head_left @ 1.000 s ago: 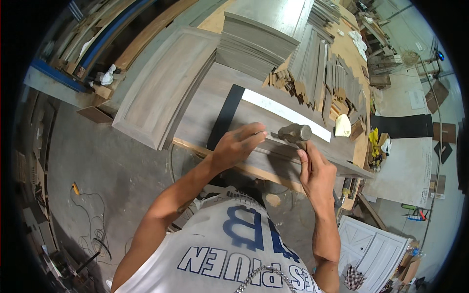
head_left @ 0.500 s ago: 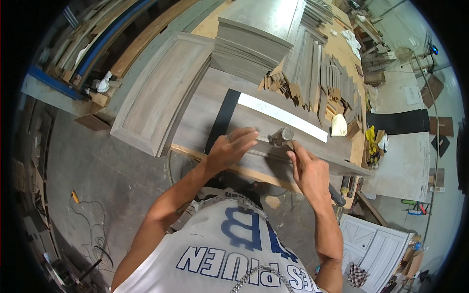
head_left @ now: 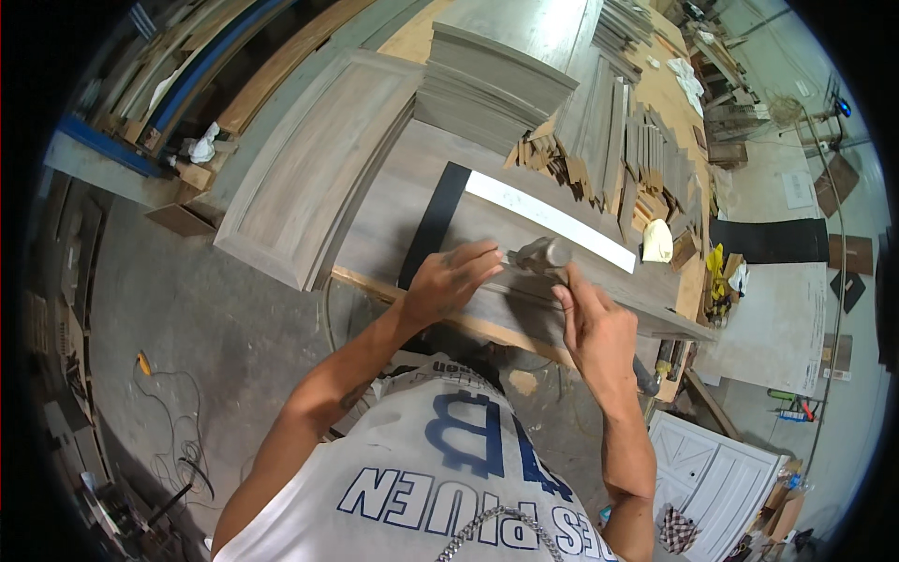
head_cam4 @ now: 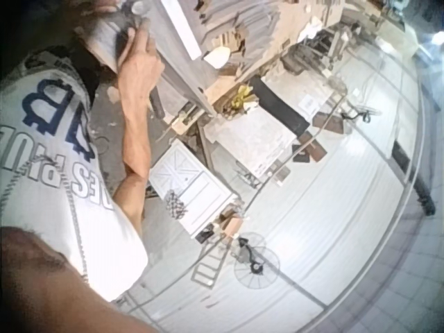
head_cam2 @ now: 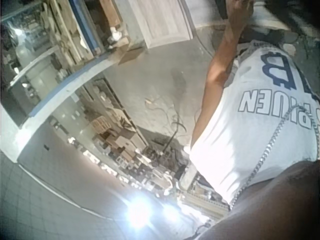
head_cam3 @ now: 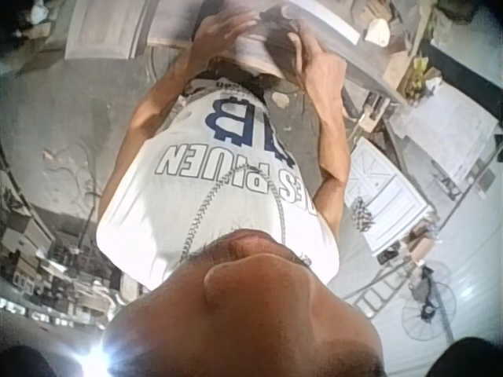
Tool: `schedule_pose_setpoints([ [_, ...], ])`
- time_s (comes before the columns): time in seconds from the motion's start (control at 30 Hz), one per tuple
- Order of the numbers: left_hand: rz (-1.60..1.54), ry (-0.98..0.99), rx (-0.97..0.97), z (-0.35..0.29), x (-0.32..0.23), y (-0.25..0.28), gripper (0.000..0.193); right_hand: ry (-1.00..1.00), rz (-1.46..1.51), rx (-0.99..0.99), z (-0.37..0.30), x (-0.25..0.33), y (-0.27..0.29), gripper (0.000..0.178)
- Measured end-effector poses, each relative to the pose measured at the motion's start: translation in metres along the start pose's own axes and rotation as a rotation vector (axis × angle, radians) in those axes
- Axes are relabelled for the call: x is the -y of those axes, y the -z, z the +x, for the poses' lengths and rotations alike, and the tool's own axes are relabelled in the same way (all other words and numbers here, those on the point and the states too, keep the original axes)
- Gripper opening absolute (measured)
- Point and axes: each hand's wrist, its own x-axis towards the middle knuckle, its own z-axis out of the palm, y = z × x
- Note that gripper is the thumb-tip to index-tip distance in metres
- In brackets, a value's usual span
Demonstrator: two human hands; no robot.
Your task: Assembling a wooden frame onto a panel using wood glue, a square, and a pneumatic nail gun, then tapping with a hammer.
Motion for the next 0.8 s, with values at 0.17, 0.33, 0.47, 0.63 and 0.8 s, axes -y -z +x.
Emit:
schedule_pose_setpoints([
  [0.17,-0.024,-0.005,0.027,0.001,0.001,-0.001,0.027,0.038,0.001,-0.033,-0.004,-0.006,-0.012,0.030],
  [0.33,0.062,-0.088,0.086,0.000,0.002,0.002,0.040,-0.002,-0.022,-0.024,0.003,-0.008,-0.001,0.030],
  [0.47,0.022,-0.063,0.105,0.003,0.003,0.001,0.035,-0.095,0.143,-0.106,-0.001,-0.008,0.002,0.029],
  [0.63,0.024,0.017,0.153,0.009,0.002,0.002,0.027,-0.252,0.172,-0.105,-0.018,-0.021,-0.001,0.029],
  [0.8,0.092,0.114,0.247,0.021,-0.005,0.006,0.038,-0.373,0.111,-0.100,-0.033,-0.037,-0.002,0.029],
])
